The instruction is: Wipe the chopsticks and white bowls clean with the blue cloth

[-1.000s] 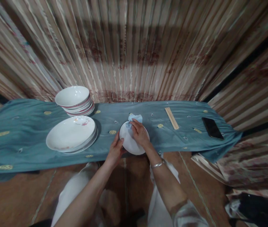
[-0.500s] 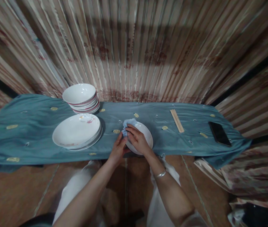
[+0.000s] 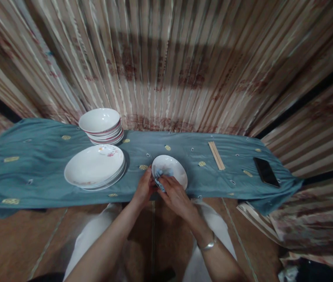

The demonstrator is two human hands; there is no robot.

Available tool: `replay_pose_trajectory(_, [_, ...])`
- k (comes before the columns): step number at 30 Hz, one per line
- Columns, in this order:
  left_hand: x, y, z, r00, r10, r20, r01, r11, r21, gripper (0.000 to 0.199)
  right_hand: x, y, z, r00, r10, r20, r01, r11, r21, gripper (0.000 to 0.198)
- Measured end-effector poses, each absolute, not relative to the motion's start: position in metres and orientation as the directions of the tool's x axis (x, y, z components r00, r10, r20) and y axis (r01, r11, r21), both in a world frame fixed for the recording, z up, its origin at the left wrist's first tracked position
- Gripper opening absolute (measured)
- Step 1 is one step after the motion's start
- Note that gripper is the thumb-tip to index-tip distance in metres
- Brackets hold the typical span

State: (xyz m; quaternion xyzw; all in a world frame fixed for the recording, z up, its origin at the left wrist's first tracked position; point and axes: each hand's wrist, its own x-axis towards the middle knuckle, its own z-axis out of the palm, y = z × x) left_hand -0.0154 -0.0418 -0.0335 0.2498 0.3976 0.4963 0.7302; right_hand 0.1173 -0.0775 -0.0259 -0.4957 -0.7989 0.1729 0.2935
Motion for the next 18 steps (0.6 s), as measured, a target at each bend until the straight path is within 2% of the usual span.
replay_pose_trajectory(3, [-0.016, -0.041, -0.028, 0.217, 0.915, -0.34, -0.513, 0.404, 0.758, 0.062, 0.117, -0.083, -0.025, -0.311, 0.884, 0.348, 0.743, 0.454, -0.492, 0.03])
replay_pose_trajectory(6, [-0.015, -0.039, -0.021, 0.223, 0.922, -0.317, -0.536, 0.387, 0.75, 0.062, 0.12, -0.08, -0.016, -0.261, 0.886, 0.384, 0.752, 0.436, -0.495, 0.025])
replay_pose_trajectory(8, [-0.015, -0.037, -0.018, 0.219, 0.934, -0.283, -0.554, 0.358, 0.752, 0.062, 0.126, -0.075, -0.007, -0.191, 0.898, 0.397, 0.735, 0.399, -0.549, 0.023])
replay_pose_trajectory(11, [-0.017, -0.032, -0.021, 0.157, 0.951, -0.266, -0.546, 0.308, 0.779, 0.06, 0.141, -0.062, 0.009, -0.036, 0.926, 0.377, 0.645, 0.309, -0.699, 0.021])
replay_pose_trajectory(13, [-0.019, -0.027, -0.024, 0.07, 0.959, -0.274, -0.534, 0.268, 0.802, 0.054, 0.153, -0.051, 0.02, 0.057, 0.954, 0.294, 0.522, 0.222, -0.824, 0.022])
replay_pose_trajectory(15, [-0.022, -0.021, -0.027, -0.016, 0.957, -0.291, -0.533, 0.238, 0.812, 0.047, 0.164, -0.04, 0.029, 0.103, 0.979, 0.175, 0.283, 0.139, -0.949, 0.027])
replay_pose_trajectory(18, [-0.025, -0.014, -0.025, -0.044, 0.953, -0.299, -0.556, 0.226, 0.8, 0.037, 0.176, -0.026, 0.037, 0.096, 0.995, 0.005, -0.116, 0.016, -0.993, 0.036])
